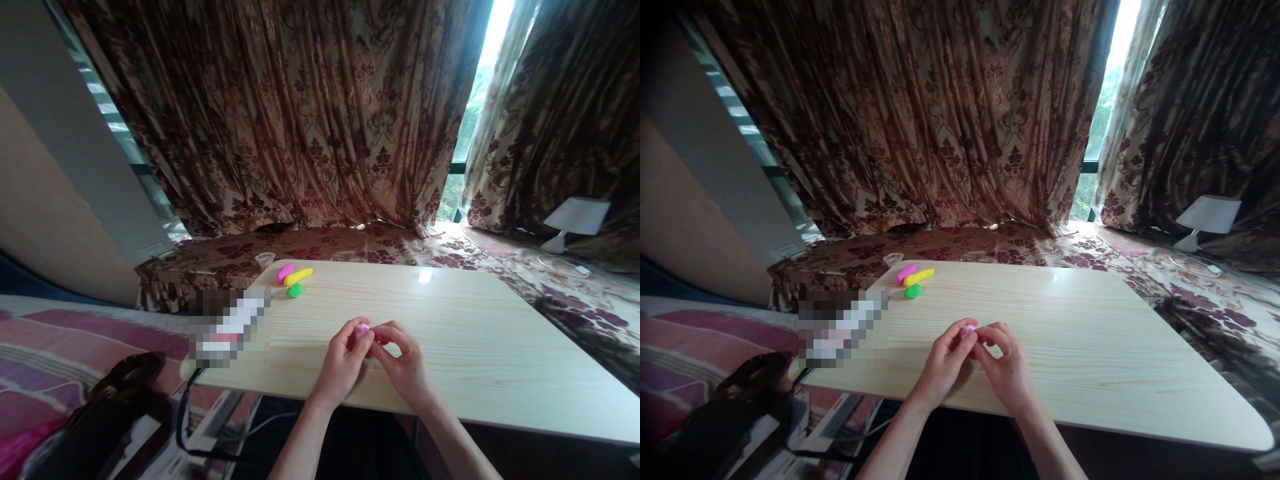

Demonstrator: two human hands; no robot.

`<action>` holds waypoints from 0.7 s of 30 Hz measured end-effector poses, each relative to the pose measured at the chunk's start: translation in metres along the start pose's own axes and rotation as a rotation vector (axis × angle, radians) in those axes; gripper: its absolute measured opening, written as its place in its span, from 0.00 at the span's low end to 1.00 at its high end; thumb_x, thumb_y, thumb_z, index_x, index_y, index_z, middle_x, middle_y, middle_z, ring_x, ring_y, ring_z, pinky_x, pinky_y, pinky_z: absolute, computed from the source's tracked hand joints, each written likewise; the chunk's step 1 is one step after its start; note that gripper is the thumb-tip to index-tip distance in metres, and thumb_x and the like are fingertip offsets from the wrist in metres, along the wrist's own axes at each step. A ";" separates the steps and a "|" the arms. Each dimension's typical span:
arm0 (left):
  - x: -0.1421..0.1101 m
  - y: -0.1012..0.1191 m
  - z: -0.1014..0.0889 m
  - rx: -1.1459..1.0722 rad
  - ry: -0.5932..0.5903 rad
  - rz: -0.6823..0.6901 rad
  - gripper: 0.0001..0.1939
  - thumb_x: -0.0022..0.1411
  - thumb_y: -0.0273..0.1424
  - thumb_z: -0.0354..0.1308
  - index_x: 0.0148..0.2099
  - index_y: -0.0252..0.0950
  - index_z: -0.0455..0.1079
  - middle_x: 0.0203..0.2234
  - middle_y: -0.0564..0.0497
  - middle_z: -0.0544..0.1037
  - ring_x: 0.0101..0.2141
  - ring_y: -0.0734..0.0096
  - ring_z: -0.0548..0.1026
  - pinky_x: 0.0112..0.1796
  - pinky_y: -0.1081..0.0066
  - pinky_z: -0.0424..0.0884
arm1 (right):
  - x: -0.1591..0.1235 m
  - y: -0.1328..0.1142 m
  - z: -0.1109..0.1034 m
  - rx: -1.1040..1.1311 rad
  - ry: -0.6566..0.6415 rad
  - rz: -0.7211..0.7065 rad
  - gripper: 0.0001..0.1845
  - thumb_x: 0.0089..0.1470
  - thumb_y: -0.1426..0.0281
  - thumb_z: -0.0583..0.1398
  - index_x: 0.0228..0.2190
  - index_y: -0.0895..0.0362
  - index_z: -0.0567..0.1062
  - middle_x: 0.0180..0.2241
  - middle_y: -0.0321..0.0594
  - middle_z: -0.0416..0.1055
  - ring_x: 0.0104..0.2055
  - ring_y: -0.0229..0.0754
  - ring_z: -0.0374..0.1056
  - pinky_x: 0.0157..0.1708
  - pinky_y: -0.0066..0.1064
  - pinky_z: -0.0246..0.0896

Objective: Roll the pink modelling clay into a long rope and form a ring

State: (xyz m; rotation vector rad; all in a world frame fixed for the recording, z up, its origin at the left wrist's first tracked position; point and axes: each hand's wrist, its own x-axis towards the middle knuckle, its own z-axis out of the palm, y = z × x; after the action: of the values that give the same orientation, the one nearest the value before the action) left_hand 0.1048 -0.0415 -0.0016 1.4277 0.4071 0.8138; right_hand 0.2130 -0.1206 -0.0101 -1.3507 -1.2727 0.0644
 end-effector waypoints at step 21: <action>0.001 -0.002 -0.001 0.038 0.035 -0.012 0.19 0.60 0.40 0.54 0.50 0.35 0.69 0.37 0.47 0.76 0.35 0.67 0.74 0.38 0.69 0.70 | 0.000 0.000 0.003 0.001 0.019 -0.006 0.10 0.56 0.70 0.57 0.39 0.51 0.77 0.33 0.40 0.70 0.35 0.41 0.68 0.36 0.34 0.66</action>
State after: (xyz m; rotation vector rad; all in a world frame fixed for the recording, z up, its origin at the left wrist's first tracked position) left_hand 0.1053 -0.0395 -0.0033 1.4461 0.4597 0.8266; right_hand 0.2110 -0.1190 -0.0107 -1.3433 -1.2605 0.0484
